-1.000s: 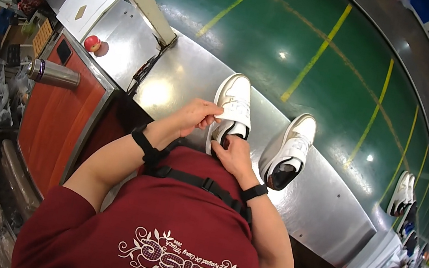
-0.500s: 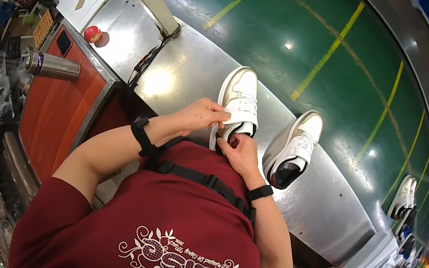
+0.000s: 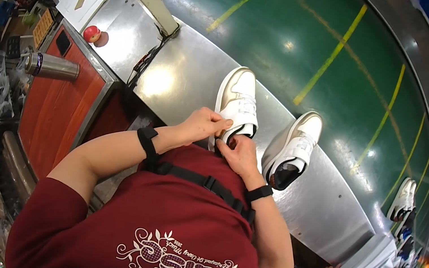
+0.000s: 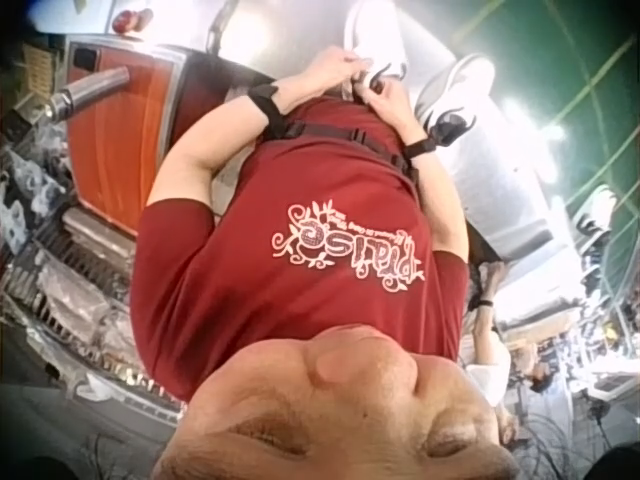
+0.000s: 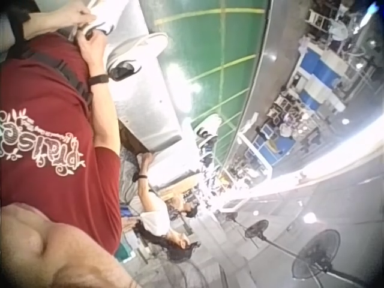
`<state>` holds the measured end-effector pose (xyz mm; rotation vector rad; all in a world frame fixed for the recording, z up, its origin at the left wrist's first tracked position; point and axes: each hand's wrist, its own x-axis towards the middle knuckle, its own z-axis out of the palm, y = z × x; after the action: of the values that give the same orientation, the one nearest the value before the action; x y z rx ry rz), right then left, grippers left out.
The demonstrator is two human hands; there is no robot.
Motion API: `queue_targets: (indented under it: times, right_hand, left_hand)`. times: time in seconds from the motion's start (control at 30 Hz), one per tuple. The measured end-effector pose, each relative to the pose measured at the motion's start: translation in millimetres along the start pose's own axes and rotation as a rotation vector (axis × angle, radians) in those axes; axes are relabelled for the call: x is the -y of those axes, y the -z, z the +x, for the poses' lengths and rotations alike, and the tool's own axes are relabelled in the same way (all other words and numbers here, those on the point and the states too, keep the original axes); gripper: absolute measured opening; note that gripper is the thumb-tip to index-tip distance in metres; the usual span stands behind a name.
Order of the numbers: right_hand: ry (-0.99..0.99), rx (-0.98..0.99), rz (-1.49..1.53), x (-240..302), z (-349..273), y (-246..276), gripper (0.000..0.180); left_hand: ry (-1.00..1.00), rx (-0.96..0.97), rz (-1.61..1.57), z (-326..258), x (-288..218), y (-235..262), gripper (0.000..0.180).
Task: The recorder is checking shoes and placing them onto a conveyor belt for processing.
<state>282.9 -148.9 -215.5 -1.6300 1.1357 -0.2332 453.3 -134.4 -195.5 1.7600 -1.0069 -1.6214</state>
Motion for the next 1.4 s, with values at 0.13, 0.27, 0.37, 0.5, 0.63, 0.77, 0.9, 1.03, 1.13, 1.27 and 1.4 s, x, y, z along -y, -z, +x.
queue_targets:
  times: [0.13, 0.27, 0.37, 0.5, 0.63, 0.77, 0.9, 1.03, 1.13, 1.27, 1.4]
  right_hand:
    - [-0.025, 0.021, 0.136, -7, -4, 3, 0.035]
    - [-0.024, 0.009, 0.218, -11, -4, 6, 0.035]
    - [-0.026, 0.025, 0.177, -9, 2, 10, 0.034]
    - [-0.009, 0.011, 0.194, -2, 6, 14, 0.033]
    - [0.039, 0.021, 0.137, -6, 0, 10, 0.023]
    - [0.029, -0.011, 0.069, -26, 4, -4, 0.032]
    - [0.183, -0.226, -0.161, -1, -9, -9, 0.040]
    - [0.158, -0.398, -0.576, -13, -21, 6, 0.030]
    - [0.088, -0.376, -0.573, -30, -37, 22, 0.028]
    - [0.214, -0.488, -0.685, -8, -78, 41, 0.049]
    - [0.066, -0.423, -0.765, -9, -102, 50, 0.056]
  left_hand:
    - [0.030, -0.032, 0.077, 12, 16, 4, 0.045]
    - [0.141, 0.053, -0.258, 19, 22, 5, 0.050]
    - [0.158, 0.065, -0.395, 16, 12, 6, 0.048]
    - [-0.003, -0.106, 0.114, 15, -2, 0, 0.049]
    - [-0.105, -0.196, 0.292, 18, 13, -4, 0.049]
    - [-0.098, -0.173, 0.293, 19, 26, -2, 0.049]
    - [-0.122, -0.109, 0.216, 13, 32, 0, 0.048]
    - [-0.188, -0.067, 0.179, 29, 52, 3, 0.040]
    - [-0.400, -0.238, 0.363, 37, 56, 14, 0.036]
    - [-0.436, -0.341, 0.536, 48, 75, 38, 0.032]
    - [-0.616, -0.524, 0.827, 43, 88, 49, 0.040]
